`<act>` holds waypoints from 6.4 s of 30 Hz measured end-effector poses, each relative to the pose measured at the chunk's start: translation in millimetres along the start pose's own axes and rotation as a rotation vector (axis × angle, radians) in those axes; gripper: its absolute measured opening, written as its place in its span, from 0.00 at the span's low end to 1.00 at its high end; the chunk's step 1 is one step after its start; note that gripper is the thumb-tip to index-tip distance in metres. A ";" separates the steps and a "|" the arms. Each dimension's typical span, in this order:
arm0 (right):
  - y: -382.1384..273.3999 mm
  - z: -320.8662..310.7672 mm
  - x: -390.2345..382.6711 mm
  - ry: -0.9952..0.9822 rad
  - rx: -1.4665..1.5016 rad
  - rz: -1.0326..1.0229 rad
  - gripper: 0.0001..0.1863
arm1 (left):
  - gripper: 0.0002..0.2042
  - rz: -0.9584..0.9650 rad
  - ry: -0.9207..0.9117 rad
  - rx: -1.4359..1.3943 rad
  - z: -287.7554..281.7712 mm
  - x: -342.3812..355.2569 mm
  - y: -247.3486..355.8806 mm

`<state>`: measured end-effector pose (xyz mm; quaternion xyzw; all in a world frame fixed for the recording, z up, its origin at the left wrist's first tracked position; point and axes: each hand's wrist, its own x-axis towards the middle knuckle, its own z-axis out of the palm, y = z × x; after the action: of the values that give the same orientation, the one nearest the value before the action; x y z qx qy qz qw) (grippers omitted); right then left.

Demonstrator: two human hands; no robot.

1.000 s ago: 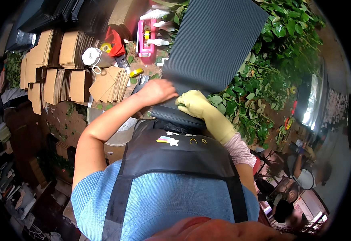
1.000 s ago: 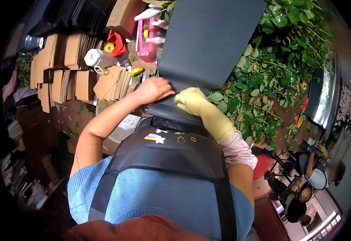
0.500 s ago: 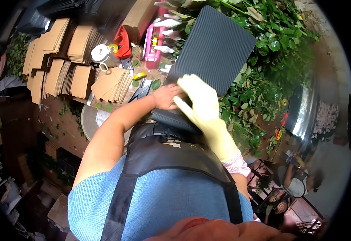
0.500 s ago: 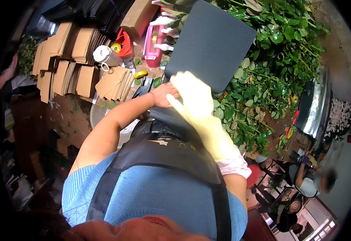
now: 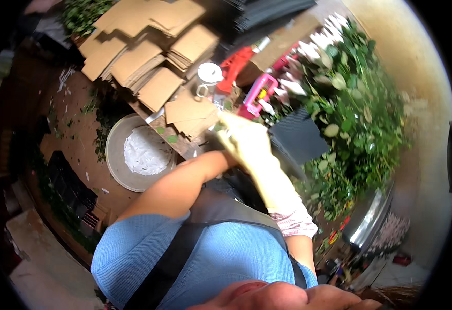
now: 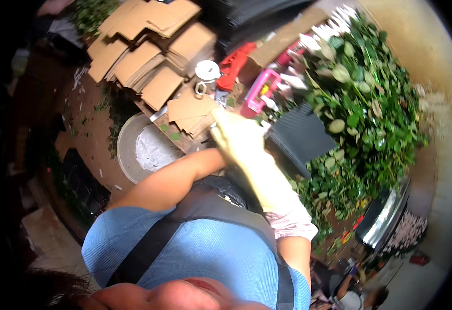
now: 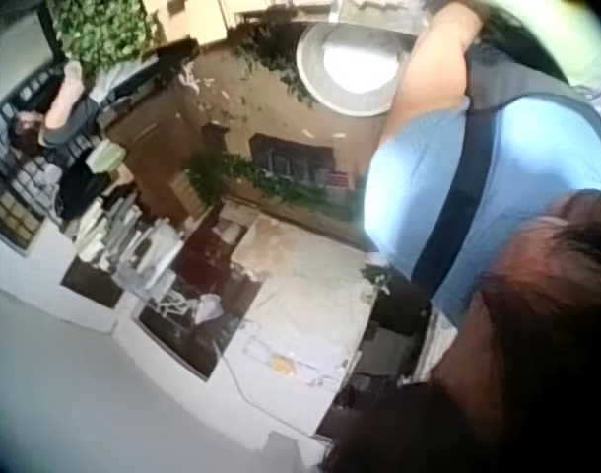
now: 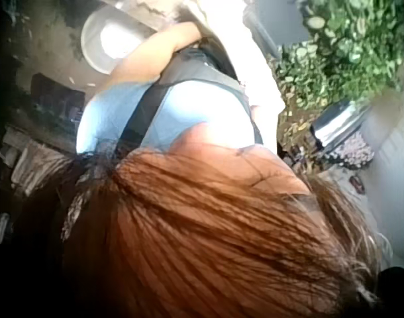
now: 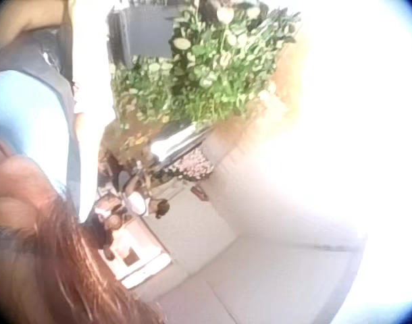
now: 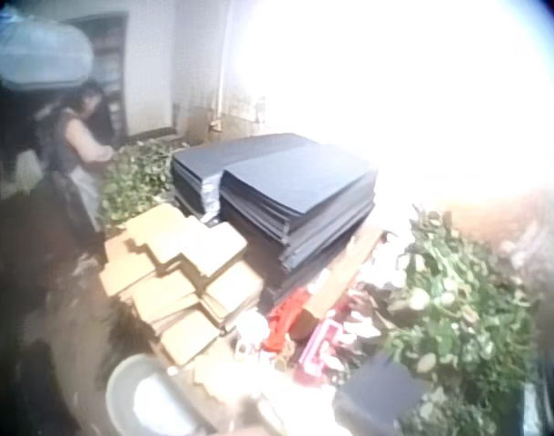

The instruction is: The person arranges green leafy plants into black plastic trays on a table. They pick up bunches of plants, place them into the trays, and adjust their positions. The person also moves a filled tray to the side and picks up a new empty tray to continue the process.

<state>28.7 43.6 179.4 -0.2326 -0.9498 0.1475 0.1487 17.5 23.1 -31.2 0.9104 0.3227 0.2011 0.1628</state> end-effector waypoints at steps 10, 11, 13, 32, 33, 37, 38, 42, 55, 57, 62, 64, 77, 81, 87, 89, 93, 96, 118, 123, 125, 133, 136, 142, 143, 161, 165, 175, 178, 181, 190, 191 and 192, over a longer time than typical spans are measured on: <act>-17.9 156.5 98.6 -0.338 -0.380 -0.217 0.39 | 0.35 -0.146 0.037 -0.061 2.2 -34.1 -6.7; -14.3 157.4 94.9 -0.361 -0.383 -0.214 0.31 | 0.35 -0.146 0.039 -0.063 2.2 -35.0 -3.6; -3.2 167.8 91.1 -0.286 -0.421 -0.328 0.26 | 0.35 -0.156 0.045 -0.074 1.6 -34.2 -6.8; 74.7 25.7 -211.6 0.123 1.187 1.105 0.15 | 0.29 0.013 -0.173 -0.228 -16.7 12.6 0.0; 76.9 13.2 -207.8 0.004 1.178 1.176 0.14 | 0.29 0.045 -0.231 -0.124 -27.1 13.8 3.1; 93.7 8.2 -201.1 -0.215 1.071 1.223 0.12 | 0.27 -0.002 -0.336 -0.098 -34.6 16.6 5.5; 94.5 9.6 -197.2 -0.215 1.039 1.201 0.12 | 0.27 0.007 -0.332 -0.085 -30.8 16.6 4.8; 105.7 36.7 -207.5 -0.218 1.192 1.259 0.12 | 0.24 0.074 -0.267 -0.004 -26.3 14.7 3.8; 114.6 40.4 -193.0 -0.362 1.020 1.261 0.18 | 0.26 -0.060 -0.338 -0.122 -12.8 13.5 -0.6; 120.3 48.1 -193.5 -0.378 1.033 1.271 0.17 | 0.27 -0.071 -0.309 -0.149 -15.1 14.0 0.2; 121.0 57.8 -194.4 -0.372 1.076 1.300 0.14 | 0.30 -0.056 -0.332 -0.130 -28.6 11.2 -3.6; 122.8 66.1 -194.3 -0.383 1.075 1.306 0.14 | 0.32 0.091 -0.252 0.074 -21.3 -18.1 -27.5; 118.1 61.8 -189.3 -0.432 0.940 1.304 0.16 | 0.38 0.230 -0.196 -0.110 -74.2 0.3 -6.0; 115.8 67.0 -186.5 -0.467 0.874 1.308 0.19 | 0.45 0.244 -0.286 -0.057 -41.1 7.8 -18.4; 98.5 45.6 -176.8 -0.584 0.421 1.065 0.18 | 0.45 0.244 -0.300 -0.038 -33.4 13.5 -20.8; 96.0 52.5 -178.2 -0.558 0.271 0.914 0.17 | 0.47 0.224 -0.319 -0.033 -36.3 8.2 -23.2; 89.6 54.3 -194.8 -0.315 0.203 0.702 0.16 | 0.49 0.174 -0.415 0.026 -32.4 12.3 -23.1; 74.7 30.6 -225.7 -0.017 0.217 0.576 0.14 | 0.49 0.226 -0.368 0.074 -28.2 18.9 -19.7; 114.9 -15.6 -351.7 -0.348 0.230 1.537 0.18 | 0.48 0.149 -0.500 0.112 -49.7 12.6 -2.1; 118.2 9.9 -369.1 -0.070 -0.287 1.403 0.24 | 0.42 0.064 -0.372 -0.008 -65.1 30.8 20.6; 119.2 36.3 -385.1 -0.036 -0.317 1.175 0.30 | 0.40 0.018 -0.385 -0.051 -68.4 31.9 25.5; 120.4 -48.2 -328.1 -0.242 0.035 1.276 0.25 | 0.33 -0.108 -0.315 -0.137 -72.9 28.4 36.9; 126.3 -5.4 -359.6 -0.322 -0.111 0.987 0.23 | 0.30 -0.156 -0.322 -0.195 -73.0 23.5 40.3; 211.0 -121.9 -284.1 0.387 -0.033 0.883 0.20 | 0.27 -0.294 -0.392 -0.362 -74.1 19.7 36.8; 228.5 -125.4 -279.1 0.516 -0.158 0.768 0.21 | 0.27 -0.294 -0.403 -0.389 -76.0 22.4 35.8; 233.0 -232.7 -171.4 0.576 -0.134 0.382 0.17 | 0.28 -0.354 -0.427 -0.471 -63.9 4.1 31.2; 298.5 -225.0 -130.9 0.338 -0.776 0.539 0.24 | 0.27 -0.304 -0.433 -0.424 -62.9 8.6 25.2; 247.4 -220.3 -158.9 0.561 -0.434 0.419 0.14 | 0.27 -0.219 -0.411 -0.356 -45.1 4.4 21.9; 210.4 -228.2 -163.8 0.623 -0.541 0.371 0.20 | 0.27 -0.234 -0.425 -0.349 -47.8 1.6 23.2; 172.8 -216.6 -144.8 0.410 -0.712 0.383 0.24 | 0.27 -0.216 -0.451 -0.302 -50.3 2.7 20.8; 178.3 -129.9 -143.8 0.302 -0.740 0.522 0.12 | 0.27 -0.135 -0.479 -0.255 -55.0 12.9 16.9; 167.7 -135.8 -145.5 0.426 -0.695 0.415 0.14 | 0.28 -0.138 -0.485 -0.257 -55.5 10.2 20.1; 159.3 -143.1 -147.1 0.548 -0.648 0.306 0.16 | 0.28 -0.143 -0.487 -0.258 -57.2 9.7 19.8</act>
<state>267.0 137.5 222.9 -0.4353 -0.8273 -0.2043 0.2905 7.8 24.4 29.3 0.8785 0.3093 0.0039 0.3640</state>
